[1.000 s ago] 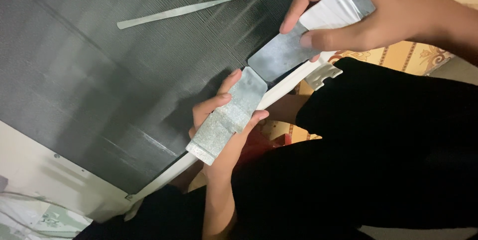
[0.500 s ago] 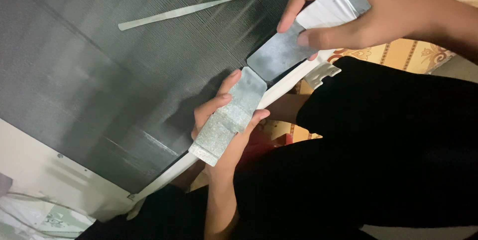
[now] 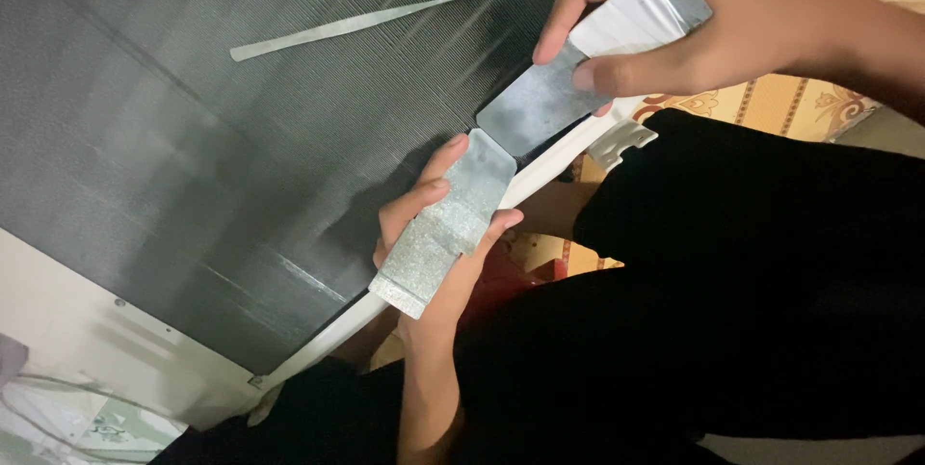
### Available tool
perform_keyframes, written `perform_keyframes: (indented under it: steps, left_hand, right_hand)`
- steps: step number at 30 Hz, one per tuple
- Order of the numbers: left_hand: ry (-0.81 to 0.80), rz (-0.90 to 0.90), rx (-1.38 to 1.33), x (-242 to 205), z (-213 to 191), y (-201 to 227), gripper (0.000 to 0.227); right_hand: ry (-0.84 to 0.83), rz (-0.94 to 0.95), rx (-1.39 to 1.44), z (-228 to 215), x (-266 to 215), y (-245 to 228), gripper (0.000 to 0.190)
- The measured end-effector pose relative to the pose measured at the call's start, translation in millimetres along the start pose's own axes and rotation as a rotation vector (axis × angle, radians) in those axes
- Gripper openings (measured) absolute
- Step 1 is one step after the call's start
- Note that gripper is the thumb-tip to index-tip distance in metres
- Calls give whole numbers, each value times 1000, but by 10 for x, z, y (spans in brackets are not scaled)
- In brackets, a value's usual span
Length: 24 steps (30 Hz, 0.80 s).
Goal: The person sits on the floor with an air conditioner coil panel across their lap and rubs two rectangular whetstone blocks against each other, repeatedly stroking one stone over the face of the other and repositioning the blocks between strokes. A thin metal blade lies on the coil panel nearby and is not touched.
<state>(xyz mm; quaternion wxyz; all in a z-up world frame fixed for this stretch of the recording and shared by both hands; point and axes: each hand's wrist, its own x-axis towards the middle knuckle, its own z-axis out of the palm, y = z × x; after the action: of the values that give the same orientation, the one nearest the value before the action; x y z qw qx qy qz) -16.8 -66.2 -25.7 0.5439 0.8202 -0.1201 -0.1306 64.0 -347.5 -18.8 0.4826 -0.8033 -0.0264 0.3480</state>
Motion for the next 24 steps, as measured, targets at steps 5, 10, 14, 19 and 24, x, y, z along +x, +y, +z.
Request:
perform_keyframes:
  steps: [5,10,14,19,24]
  left_hand:
    - [-25,-19,29,27,-20,81,75]
    - [-3,-2,38,19,1,66,75]
    - [-25,14,-20,22,0,36,70]
    - [-40,23,-74,35,-10,33,68]
    - [-33,37,-60,36,-1,15,70]
  right_hand:
    - [0,7,-12,2,-8,-4,31]
    - [-16,3,-1,1,-14,-8,29]
    - [-4,10,-6,3,-11,-31,29]
    - [-13,23,39,8,-18,-18,29]
    - [-23,-22,13,18,-10,6,32]
